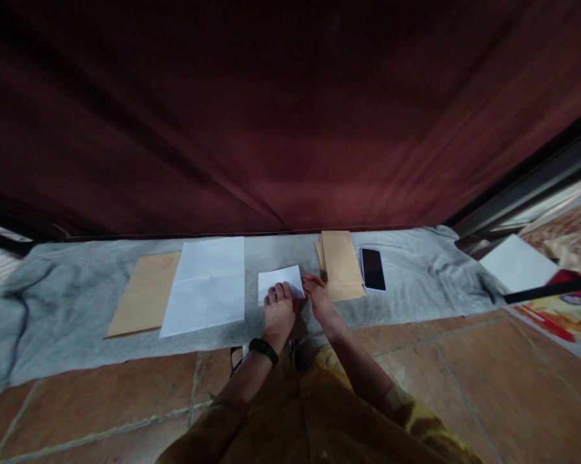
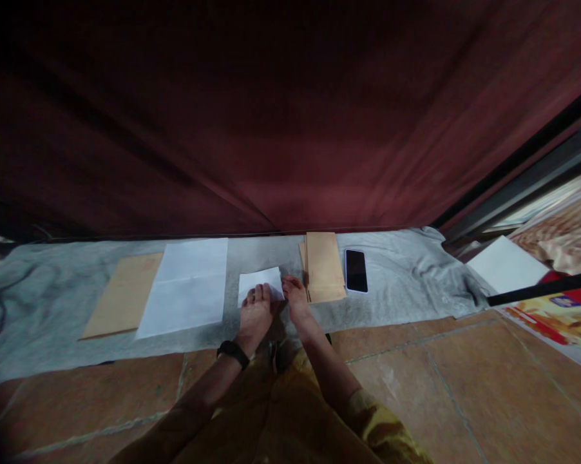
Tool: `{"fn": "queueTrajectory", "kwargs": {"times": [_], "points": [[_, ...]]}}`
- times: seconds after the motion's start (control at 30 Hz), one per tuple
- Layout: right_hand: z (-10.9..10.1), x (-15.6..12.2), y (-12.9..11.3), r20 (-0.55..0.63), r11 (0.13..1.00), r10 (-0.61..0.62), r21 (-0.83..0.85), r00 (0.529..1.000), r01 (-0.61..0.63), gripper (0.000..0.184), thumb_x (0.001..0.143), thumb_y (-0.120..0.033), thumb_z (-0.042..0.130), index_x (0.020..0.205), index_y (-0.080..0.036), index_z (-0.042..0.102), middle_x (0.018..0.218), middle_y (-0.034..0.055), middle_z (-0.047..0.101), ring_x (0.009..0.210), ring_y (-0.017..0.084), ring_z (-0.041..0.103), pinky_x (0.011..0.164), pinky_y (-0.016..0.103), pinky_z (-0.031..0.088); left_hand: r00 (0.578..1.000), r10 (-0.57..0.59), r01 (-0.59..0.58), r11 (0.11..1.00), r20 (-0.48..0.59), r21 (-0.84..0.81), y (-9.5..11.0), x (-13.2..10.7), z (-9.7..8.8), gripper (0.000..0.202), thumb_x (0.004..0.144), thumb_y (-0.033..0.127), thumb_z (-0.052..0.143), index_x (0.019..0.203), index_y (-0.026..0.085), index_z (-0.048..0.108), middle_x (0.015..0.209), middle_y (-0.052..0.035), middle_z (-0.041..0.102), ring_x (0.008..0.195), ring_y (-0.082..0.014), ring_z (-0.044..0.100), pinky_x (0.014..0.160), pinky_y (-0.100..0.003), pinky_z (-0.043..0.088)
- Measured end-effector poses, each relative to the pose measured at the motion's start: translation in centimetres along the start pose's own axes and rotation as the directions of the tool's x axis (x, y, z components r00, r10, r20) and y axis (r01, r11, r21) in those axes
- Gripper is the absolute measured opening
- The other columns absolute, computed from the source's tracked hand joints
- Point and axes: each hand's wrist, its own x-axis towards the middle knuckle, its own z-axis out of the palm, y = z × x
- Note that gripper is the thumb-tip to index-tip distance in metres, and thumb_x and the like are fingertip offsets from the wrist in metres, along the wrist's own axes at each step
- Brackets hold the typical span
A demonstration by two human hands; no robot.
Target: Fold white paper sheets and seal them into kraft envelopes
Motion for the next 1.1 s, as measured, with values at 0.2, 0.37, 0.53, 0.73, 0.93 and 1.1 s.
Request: {"fn": "queueTrajectory", "kwargs": {"times": [0.2,0.37,0.53,0.73,0.93,1.1], "points": [[2.5,-0.8,-2.1,0.051,0.985,0.076,0.150,0.996,-0.083,0.024,0.074,-0.037,0.069,0.091,-0.020,0.068,0.093,0.0069,0.075,0.088,0.021,0.071,0.083,0.035,0.057,1.000,0.013,-0.013,0.996,0.003,-0.089,0.2,0.6,-1.5,0.054,0.096,0.022,0.044,0.149,0.008,0.042,0.123,-0.0232,0.062,0.113,-0.0317,0.061,0.083,-0.041,0.056],[2.5,-0.6,-2.5,0.006,0.984,0.104,0.148,0.995,-0.104,0.027,0.074,-0.037,0.067,0.096,-0.020,0.068,0.102,0.0069,0.075,0.090,0.020,0.071,0.082,0.034,0.056,0.991,-0.134,0.128,0.957,-0.006,-0.260,-1.1,1.5,-4.9,0.040,0.100,0.030,0.040,0.125,0.010,0.065,0.098,-0.0179,0.072,0.089,-0.0279,0.070,0.076,-0.039,0.055],[1.1,-1.1,-2.0,-0.030,0.994,0.108,0.034,0.994,-0.107,0.030,0.085,-0.041,0.057,0.105,-0.020,0.066,0.106,0.0075,0.075,0.093,0.021,0.071,0.080,0.032,0.057,0.882,-0.461,0.206,0.201,0.093,-0.958,-2.5,3.0,-8.2,0.043,0.097,0.051,0.049,0.099,0.013,0.070,0.084,-0.0094,0.073,0.073,-0.0189,0.070,0.066,-0.030,0.055],[0.5,-2.4,-1.5,0.141,0.967,0.242,0.043,0.960,-0.250,0.054,0.095,-0.064,0.036,0.110,-0.020,0.063,0.101,0.0110,0.074,0.084,0.023,0.073,0.074,0.037,0.061,0.766,-0.498,0.231,-0.379,0.407,-0.896,-2.8,2.5,-5.2,0.030,0.093,0.045,0.059,0.102,0.017,0.064,0.096,-0.0076,0.074,0.079,-0.0146,0.071,0.071,-0.028,0.059],[0.4,-2.0,-0.7,0.014,0.966,0.217,0.139,0.976,-0.217,0.046,0.064,-0.042,0.082,0.100,-0.021,0.065,0.076,-0.0017,0.068,0.062,0.015,0.066,0.059,0.030,0.059,0.740,-0.495,0.311,-0.349,0.455,-0.884,-3.5,1.6,-1.2,0.023,0.088,0.042,0.063,0.085,0.020,0.061,0.079,-0.0058,0.070,0.068,-0.0140,0.067,0.069,-0.031,0.060],[0.6,-1.3,0.0,-0.003,0.983,0.176,0.053,0.984,-0.175,0.042,0.062,-0.032,0.077,0.100,-0.021,0.064,0.064,-0.0064,0.063,0.057,0.014,0.061,0.055,0.028,0.057,0.734,-0.575,0.299,-0.205,0.362,-0.932,-4.9,2.5,-0.8,0.029,0.068,0.036,0.078,0.081,0.017,0.060,0.071,0.0001,0.065,0.055,-0.0096,0.059,0.053,-0.023,0.052]]}}
